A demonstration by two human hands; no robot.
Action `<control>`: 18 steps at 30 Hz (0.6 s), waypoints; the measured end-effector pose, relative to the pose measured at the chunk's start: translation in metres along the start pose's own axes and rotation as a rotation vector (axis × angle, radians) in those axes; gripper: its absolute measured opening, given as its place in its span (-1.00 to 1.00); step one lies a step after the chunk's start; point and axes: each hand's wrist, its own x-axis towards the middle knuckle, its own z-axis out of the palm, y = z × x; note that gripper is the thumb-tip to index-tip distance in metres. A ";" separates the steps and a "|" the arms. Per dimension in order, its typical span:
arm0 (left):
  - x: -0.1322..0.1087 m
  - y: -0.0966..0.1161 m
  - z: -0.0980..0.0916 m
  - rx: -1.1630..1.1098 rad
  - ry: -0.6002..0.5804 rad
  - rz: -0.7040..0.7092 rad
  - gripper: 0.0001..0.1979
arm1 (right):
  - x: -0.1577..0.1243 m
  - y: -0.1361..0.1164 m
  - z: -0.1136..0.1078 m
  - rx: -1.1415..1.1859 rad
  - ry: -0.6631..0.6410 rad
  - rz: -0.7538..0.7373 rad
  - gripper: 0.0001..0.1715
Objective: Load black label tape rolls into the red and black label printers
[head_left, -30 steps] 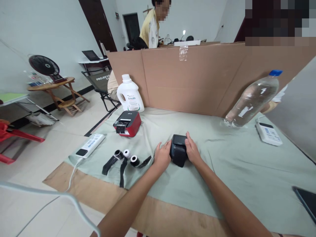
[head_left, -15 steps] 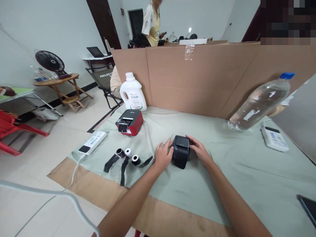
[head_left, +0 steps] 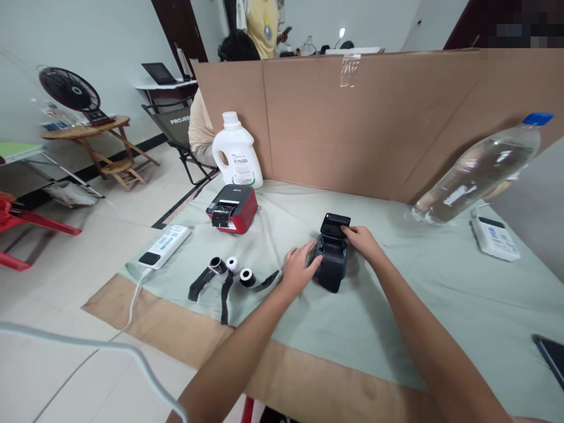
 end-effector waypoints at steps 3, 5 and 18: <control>0.000 0.001 0.000 -0.002 0.007 -0.001 -0.56 | -0.010 -0.005 -0.012 -0.109 0.048 -0.006 -0.48; 0.000 0.001 0.000 0.009 0.018 0.006 -0.57 | -0.023 -0.006 -0.019 -0.146 0.115 -0.060 -0.51; -0.001 0.003 -0.001 0.078 0.021 0.010 -0.57 | -0.025 -0.057 0.006 -0.717 -0.182 -0.176 -0.79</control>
